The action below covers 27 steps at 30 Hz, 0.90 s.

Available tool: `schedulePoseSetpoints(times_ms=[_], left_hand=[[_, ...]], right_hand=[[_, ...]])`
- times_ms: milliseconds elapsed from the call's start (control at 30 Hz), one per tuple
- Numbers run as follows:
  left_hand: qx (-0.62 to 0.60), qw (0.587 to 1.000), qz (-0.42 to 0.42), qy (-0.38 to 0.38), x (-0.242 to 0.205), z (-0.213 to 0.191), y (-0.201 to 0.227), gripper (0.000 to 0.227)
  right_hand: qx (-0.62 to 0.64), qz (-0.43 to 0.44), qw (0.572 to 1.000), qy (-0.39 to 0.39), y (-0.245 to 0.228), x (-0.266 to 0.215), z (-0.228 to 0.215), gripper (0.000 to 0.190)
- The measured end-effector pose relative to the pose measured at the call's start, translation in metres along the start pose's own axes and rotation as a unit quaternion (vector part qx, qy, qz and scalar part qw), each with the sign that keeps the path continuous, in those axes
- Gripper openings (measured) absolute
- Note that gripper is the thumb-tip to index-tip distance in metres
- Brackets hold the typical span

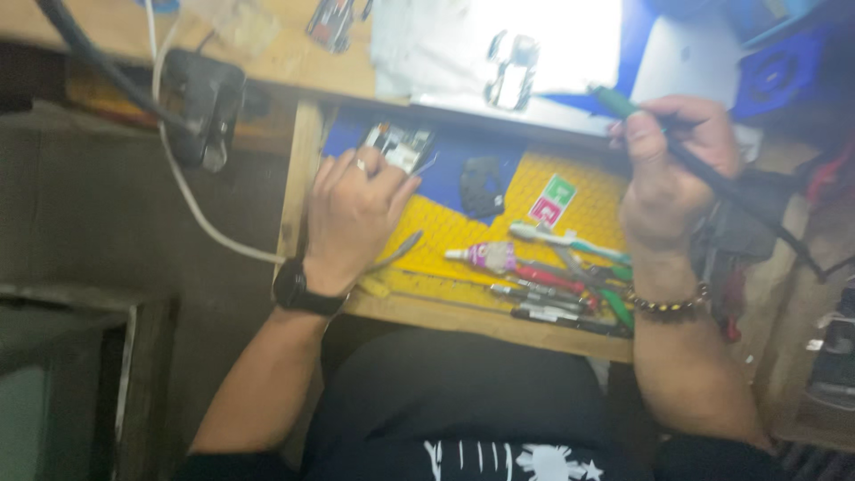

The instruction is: The person disassembles a smartphone, removing the back cover and battery to access the internal components. They then use a precision screwdriver to work on the motherboard, manipulating small parts and connectors on the circuit board.

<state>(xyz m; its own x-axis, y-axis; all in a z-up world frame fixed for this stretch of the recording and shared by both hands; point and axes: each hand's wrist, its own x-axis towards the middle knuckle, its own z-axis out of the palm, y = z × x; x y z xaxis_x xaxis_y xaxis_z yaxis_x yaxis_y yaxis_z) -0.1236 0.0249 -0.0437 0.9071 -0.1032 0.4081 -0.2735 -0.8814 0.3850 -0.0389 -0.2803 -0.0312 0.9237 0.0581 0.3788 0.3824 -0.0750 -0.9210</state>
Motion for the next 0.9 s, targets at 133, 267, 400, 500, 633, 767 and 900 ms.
schedulePoseSetpoints(times_ms=[133, 267, 400, 500, 633, 767, 900], left_hand=[[-0.023, 0.999, 0.028, -0.013, 0.006, -0.003, 0.004, 0.009], [-0.128, 0.991, 0.037, -0.030, 0.008, 0.000, 0.016, 0.013], [-0.193, 0.973, 0.096, -0.085, 0.009, 0.006, 0.036, 0.014], [-0.182, 0.968, 0.139, -0.106, 0.019, 0.013, 0.054, 0.010], [-0.106, 0.970, 0.205, -0.081, 0.035, 0.022, 0.067, 0.004], [-0.090, 0.963, 0.229, -0.114, 0.053, 0.040, 0.066, 0.013], [-0.103, 0.957, 0.238, -0.133, 0.059, 0.058, 0.063, 0.007]], right_hand=[[0.045, 0.018, 0.999, -0.017, -0.003, 0.001, -0.009, 0.010], [0.096, 0.026, 0.994, -0.034, -0.004, 0.008, -0.021, 0.008], [0.106, 0.041, 0.993, -0.006, -0.002, 0.011, -0.022, 0.017], [0.064, 0.041, 0.997, -0.018, -0.005, 0.010, -0.023, 0.021], [0.099, 0.029, 0.994, -0.045, -0.005, 0.014, -0.022, 0.020], [0.115, 0.052, 0.991, -0.041, -0.007, 0.014, -0.020, 0.022], [0.109, 0.059, 0.992, -0.026, -0.007, 0.012, -0.022, 0.023]])
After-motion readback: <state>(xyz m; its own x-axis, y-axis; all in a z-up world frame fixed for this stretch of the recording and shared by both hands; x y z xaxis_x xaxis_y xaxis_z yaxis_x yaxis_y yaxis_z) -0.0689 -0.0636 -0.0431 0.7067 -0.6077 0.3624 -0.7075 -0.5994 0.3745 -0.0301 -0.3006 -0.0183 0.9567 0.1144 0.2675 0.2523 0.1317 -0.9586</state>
